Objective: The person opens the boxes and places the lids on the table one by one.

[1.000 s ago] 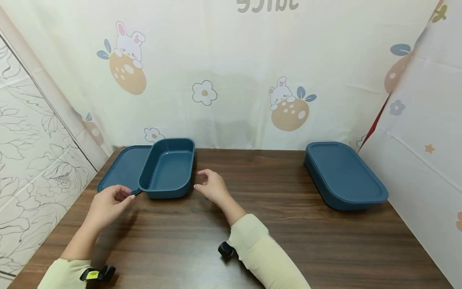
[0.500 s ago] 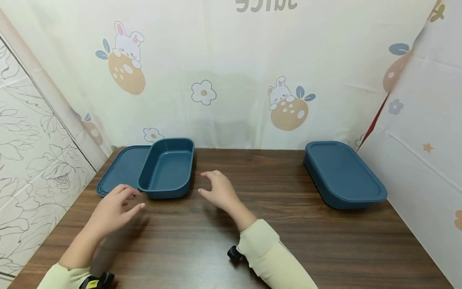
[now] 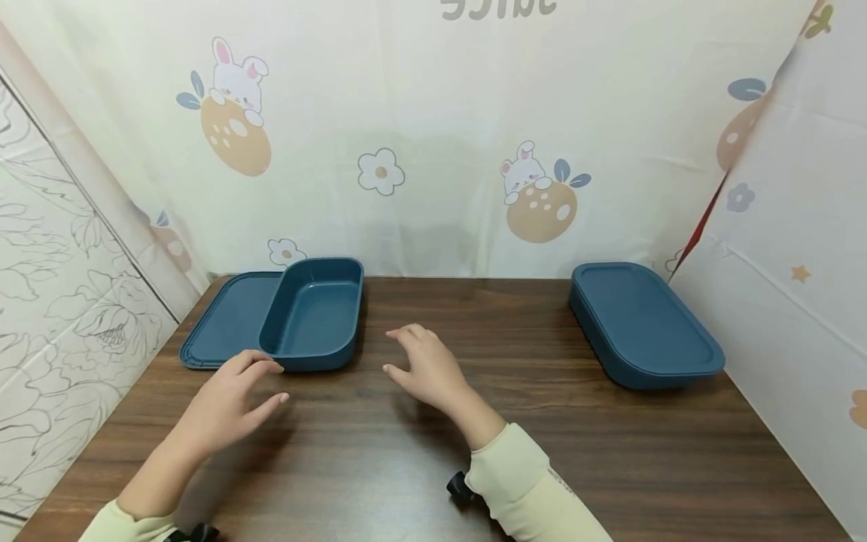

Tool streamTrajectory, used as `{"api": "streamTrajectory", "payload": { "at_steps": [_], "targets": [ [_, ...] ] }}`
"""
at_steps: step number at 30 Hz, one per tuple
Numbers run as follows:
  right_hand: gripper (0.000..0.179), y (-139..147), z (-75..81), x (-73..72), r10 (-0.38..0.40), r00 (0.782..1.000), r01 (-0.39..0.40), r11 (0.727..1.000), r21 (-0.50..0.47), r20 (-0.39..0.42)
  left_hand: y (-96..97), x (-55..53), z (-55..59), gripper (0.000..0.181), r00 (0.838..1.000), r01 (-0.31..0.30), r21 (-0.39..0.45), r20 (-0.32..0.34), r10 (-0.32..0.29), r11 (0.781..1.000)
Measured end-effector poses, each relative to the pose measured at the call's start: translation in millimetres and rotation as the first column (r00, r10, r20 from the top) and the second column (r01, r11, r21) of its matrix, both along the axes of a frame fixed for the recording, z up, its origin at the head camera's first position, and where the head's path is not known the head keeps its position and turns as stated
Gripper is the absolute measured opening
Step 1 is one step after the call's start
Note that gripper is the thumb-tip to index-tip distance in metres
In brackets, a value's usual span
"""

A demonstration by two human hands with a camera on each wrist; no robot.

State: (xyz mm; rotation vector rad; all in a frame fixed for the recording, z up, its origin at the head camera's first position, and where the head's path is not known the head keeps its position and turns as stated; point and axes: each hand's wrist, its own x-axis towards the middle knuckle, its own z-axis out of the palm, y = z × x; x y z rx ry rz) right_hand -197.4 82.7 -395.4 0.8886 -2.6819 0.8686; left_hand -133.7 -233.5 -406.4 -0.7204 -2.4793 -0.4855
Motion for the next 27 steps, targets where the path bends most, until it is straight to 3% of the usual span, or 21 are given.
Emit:
{"api": "streamTrajectory", "payload": {
  "at_steps": [8,18,27],
  "targets": [
    [0.048,8.6,5.0,9.8,-0.023,0.997,0.023,1.0,-0.002,-0.071,9.9,6.9,2.0,0.036,1.0,-0.017,-0.015,-0.006,0.017,1.0],
    [0.054,26.7,8.0,21.5,-0.028,0.986,0.043,0.996,0.084,-0.163,27.2,8.1,10.1,0.051,0.999,0.037,-0.078,0.012,-0.036,0.996],
    [0.054,37.7,7.0,29.4,-0.05,0.978,0.067,0.995,0.078,-0.204,43.2,6.9,10.4,0.05,0.994,0.106,-0.039,-0.014,-0.106,0.994]
  ]
}}
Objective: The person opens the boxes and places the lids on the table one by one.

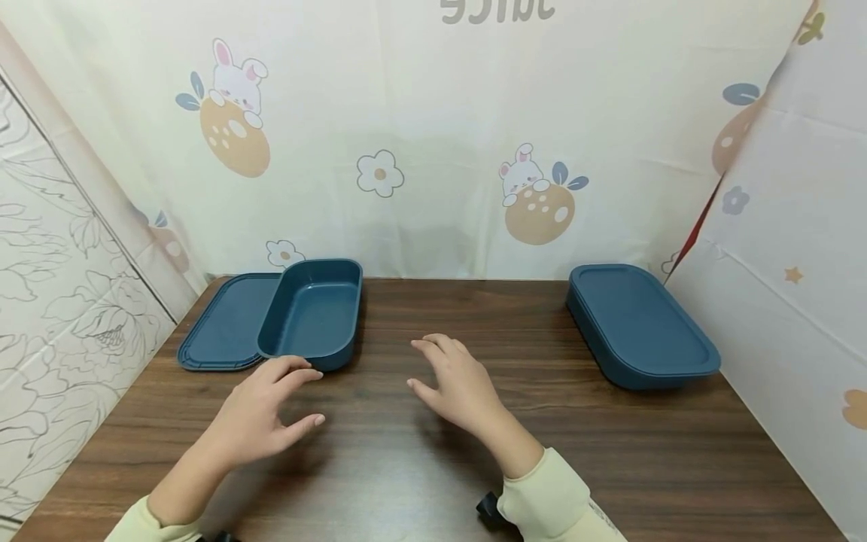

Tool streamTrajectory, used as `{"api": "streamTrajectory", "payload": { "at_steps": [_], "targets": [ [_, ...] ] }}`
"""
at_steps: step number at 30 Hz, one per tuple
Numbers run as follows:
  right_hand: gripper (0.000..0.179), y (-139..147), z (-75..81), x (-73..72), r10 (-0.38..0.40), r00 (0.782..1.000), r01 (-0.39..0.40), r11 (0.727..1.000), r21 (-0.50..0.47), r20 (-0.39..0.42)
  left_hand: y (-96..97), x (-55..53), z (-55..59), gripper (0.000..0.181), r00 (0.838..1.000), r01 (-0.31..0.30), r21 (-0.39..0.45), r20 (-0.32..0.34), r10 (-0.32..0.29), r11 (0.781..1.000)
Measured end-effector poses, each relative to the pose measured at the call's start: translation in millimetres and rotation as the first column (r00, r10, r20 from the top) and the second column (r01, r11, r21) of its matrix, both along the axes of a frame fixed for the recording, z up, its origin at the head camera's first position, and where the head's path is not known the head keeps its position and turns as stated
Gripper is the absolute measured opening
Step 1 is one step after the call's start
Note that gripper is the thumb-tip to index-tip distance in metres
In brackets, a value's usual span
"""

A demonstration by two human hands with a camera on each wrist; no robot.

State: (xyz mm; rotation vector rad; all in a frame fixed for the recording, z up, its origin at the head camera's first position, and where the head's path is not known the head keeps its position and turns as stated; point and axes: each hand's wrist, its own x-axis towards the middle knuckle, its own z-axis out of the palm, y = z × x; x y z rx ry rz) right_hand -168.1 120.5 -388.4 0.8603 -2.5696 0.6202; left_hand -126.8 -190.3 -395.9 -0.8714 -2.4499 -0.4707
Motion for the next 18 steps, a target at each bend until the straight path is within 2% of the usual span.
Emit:
{"api": "streamTrajectory", "payload": {
  "at_steps": [12,18],
  "targets": [
    [0.053,22.2,0.8,10.8,-0.026,0.999,0.027,0.999,0.032,-0.047,19.3,-5.6,-1.7,0.049,0.998,0.053,0.0,-0.022,-0.053,0.999],
    [0.053,36.3,2.4,12.3,-0.032,0.995,0.034,0.999,0.026,-0.09,26.7,-8.2,-2.7,0.046,0.997,0.075,-0.003,-0.006,-0.075,0.997]
  ]
}}
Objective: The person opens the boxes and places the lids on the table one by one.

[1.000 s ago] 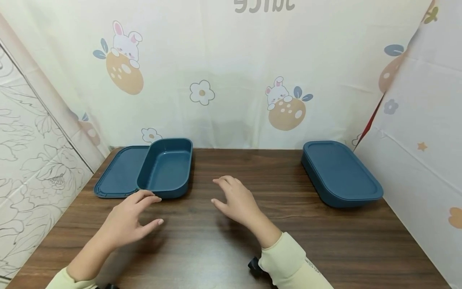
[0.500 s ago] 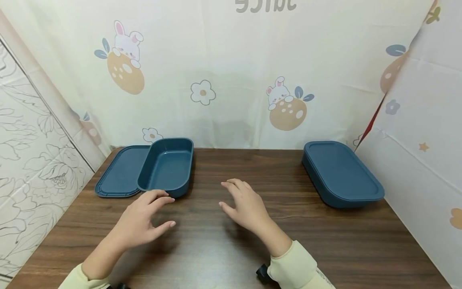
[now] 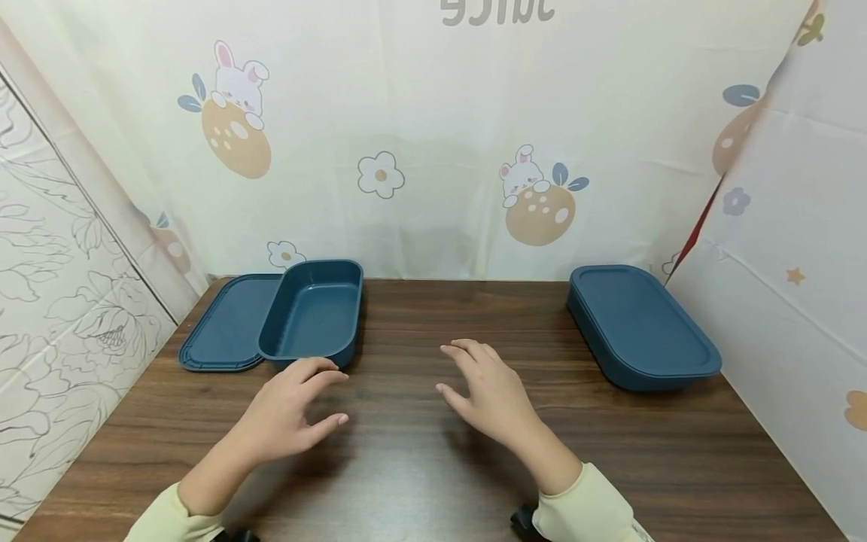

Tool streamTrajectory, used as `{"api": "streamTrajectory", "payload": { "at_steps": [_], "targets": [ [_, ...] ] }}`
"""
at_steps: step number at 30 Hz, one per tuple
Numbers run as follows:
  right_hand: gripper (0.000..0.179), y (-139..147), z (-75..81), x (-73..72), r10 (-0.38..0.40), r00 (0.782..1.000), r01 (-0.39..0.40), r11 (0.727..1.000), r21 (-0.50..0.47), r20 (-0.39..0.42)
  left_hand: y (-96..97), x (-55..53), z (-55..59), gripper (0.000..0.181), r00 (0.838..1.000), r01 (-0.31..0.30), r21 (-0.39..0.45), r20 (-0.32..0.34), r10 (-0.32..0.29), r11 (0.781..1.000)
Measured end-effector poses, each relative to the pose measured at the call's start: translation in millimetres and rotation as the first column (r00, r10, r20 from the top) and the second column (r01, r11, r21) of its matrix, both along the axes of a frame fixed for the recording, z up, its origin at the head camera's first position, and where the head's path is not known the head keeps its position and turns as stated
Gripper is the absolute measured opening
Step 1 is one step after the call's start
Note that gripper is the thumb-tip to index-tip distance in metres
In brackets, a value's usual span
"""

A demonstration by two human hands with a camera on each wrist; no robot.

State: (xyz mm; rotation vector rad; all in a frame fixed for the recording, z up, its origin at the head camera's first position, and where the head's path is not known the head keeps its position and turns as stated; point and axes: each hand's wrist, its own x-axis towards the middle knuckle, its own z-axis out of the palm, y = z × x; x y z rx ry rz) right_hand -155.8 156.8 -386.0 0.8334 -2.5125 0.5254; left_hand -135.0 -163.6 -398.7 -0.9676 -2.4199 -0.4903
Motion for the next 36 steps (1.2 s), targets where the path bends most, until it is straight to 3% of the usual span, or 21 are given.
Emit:
{"api": "streamTrajectory", "payload": {
  "at_steps": [19,36],
  "targets": [
    [0.053,44.2,7.2,2.9,-0.061,0.995,0.061,0.998,-0.001,-0.074,27.1,-12.3,1.5,0.045,0.986,0.056,-0.057,0.161,-0.047,0.997],
    [0.046,82.4,9.4,13.1,-0.056,0.998,0.055,0.998,-0.023,-0.032,67.7,-25.6,-7.1,0.048,0.971,0.167,-0.066,0.186,-0.152,0.984]
  ]
}}
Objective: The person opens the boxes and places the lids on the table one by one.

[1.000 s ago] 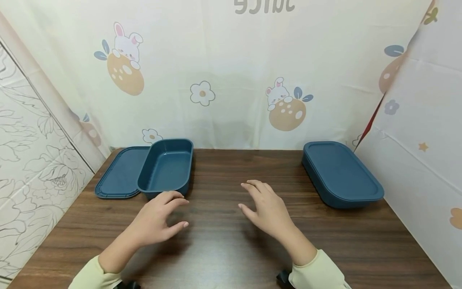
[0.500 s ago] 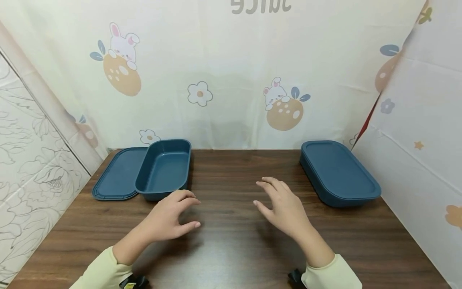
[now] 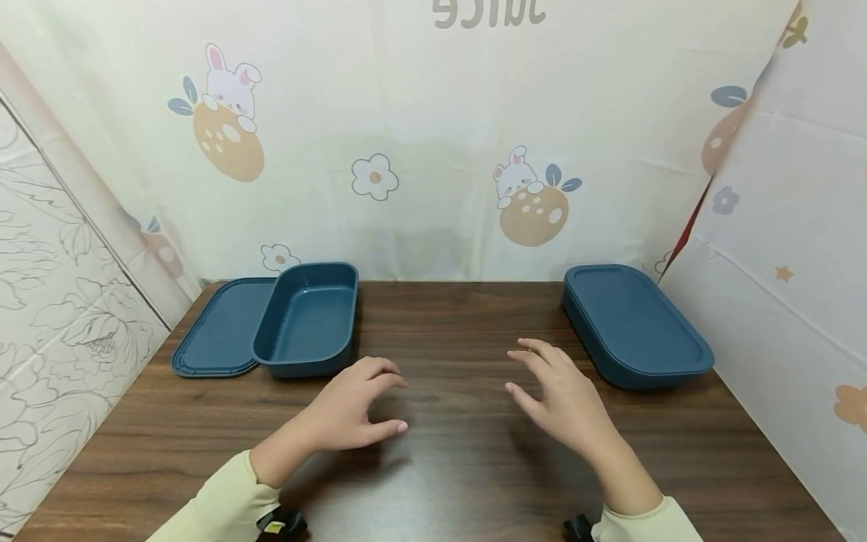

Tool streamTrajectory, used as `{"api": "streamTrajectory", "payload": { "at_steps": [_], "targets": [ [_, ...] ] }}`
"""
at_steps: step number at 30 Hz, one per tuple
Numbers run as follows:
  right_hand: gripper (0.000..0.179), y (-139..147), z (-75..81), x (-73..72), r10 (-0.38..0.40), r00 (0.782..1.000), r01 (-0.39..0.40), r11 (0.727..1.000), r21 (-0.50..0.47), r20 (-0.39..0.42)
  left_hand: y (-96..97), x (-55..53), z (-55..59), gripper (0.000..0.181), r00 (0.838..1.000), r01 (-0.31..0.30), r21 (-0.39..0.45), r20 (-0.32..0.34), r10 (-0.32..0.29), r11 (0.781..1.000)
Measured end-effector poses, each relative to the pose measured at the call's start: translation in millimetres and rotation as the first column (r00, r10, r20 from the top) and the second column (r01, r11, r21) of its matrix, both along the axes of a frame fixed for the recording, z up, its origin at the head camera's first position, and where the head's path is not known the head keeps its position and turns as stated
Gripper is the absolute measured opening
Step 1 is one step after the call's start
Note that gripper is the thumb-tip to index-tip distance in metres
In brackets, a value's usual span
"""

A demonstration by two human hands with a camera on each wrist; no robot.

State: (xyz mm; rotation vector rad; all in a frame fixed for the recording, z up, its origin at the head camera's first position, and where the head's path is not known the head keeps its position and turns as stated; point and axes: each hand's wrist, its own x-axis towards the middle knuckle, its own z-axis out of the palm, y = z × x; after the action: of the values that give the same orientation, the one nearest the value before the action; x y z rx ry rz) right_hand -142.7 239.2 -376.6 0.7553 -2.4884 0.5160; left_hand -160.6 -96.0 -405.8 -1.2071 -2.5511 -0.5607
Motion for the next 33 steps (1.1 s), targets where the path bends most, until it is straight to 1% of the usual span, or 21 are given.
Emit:
{"api": "streamTrajectory", "payload": {
  "at_steps": [2,8,12,18,27,30,33],
  "targets": [
    [0.047,4.4,-0.4,0.5,-0.007,1.0,0.007,1.0,0.002,0.007,4.3,-0.4,0.7,0.05,1.0,0.008,-0.012,0.009,-0.008,1.0],
    [0.049,17.4,-1.1,-0.8,-0.022,1.0,0.022,1.0,-0.004,0.012,15.7,-1.6,2.1,0.052,0.999,0.029,-0.062,-0.012,-0.03,0.998],
    [0.049,25.5,-0.6,-1.0,-0.029,1.0,0.029,0.999,-0.018,0.004,23.2,-3.2,0.9,0.052,0.999,0.05,-0.064,-0.019,-0.051,0.997],
    [0.049,35.4,2.1,0.9,-0.043,0.999,0.044,0.998,-0.036,0.006,31.2,-6.5,-1.2,0.05,0.998,0.064,-0.08,0.001,-0.064,0.995],
    [0.046,53.9,5.0,2.6,-0.069,0.998,0.069,0.996,-0.063,-0.005,41.0,-10.9,-2.4,0.05,0.995,0.081,-0.093,-0.052,-0.086,0.992],
    [0.045,61.5,5.0,1.6,-0.082,0.997,0.081,0.995,-0.065,-0.01,45.0,-12.1,-2.7,0.05,0.994,0.088,-0.086,-0.055,-0.093,0.992],
    [0.043,68.6,5.4,0.4,-0.106,0.994,0.105,0.992,-0.071,-0.002,49.1,-13.2,-2.1,0.05,0.995,0.088,-0.076,-0.044,-0.092,0.993]
  ]
}}
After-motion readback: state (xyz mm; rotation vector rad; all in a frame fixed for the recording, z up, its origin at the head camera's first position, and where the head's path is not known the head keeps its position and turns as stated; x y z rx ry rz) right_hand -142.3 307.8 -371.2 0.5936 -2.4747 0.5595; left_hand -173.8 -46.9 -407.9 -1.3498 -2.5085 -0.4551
